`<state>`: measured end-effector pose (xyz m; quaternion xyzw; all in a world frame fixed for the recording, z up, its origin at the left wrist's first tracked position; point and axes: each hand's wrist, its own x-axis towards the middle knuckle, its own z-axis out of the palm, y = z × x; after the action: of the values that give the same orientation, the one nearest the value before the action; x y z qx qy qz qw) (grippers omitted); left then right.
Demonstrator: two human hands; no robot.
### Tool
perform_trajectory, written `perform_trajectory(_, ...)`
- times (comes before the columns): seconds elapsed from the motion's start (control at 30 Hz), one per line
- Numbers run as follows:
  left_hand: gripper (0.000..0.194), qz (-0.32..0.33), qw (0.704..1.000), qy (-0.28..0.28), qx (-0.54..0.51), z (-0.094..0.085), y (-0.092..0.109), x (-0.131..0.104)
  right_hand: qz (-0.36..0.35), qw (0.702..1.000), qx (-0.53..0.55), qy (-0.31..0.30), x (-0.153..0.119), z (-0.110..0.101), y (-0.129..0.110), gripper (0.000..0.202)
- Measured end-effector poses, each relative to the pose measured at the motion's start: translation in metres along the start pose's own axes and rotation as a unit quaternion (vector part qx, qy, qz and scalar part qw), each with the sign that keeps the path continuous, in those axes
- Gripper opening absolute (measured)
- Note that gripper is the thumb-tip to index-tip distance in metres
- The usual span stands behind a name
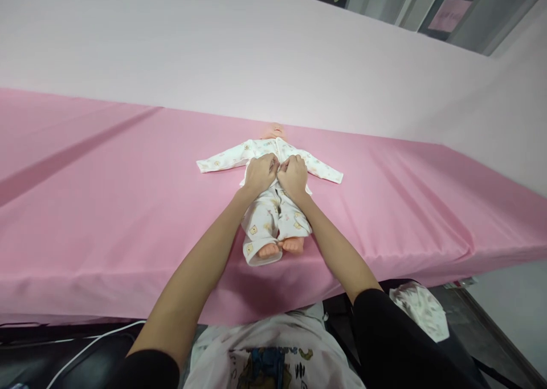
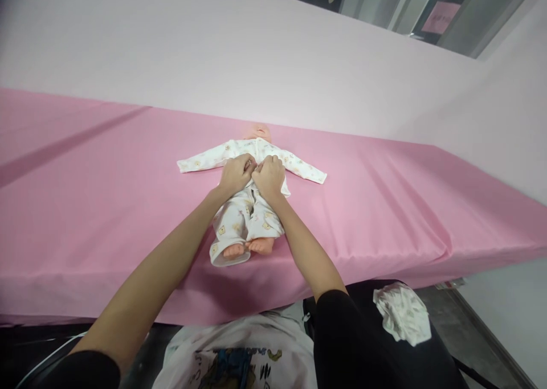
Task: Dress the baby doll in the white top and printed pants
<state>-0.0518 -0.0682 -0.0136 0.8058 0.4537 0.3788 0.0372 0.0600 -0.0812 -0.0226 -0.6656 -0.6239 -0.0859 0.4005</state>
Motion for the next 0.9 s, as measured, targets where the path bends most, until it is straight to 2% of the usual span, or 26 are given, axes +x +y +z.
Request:
perform_trajectory(0.23, 0.018, 0.017, 1.0, -0.003, 0.014, 0.0014, 0.001, 0.0006, 0.013, 1.0, 0.01, -0.004, 0.0004, -0.0037, -0.0028, 0.007)
perform_trajectory(0.57, 0.028, 0.029, 0.995, 0.036, -0.087, 0.0035, -0.0052, 0.0018, 0.01, 0.996, 0.093, 0.009, 0.0036, -0.0014, 0.0037, 0.016)
perform_trajectory(0.77, 0.014, 0.047, 0.988, 0.04, -0.14, 0.0025, -0.0067, 0.0028, -0.008, 0.99, 0.136, 0.024, 0.0033, -0.001, 0.0031, 0.021)
perform_trajectory(0.9, 0.015, 0.026, 0.991, 0.038, -0.127, 0.0035, -0.0071, 0.0031, 0.006, 0.983, 0.182, 0.011, 0.0022, 0.0, 0.0014, 0.012)
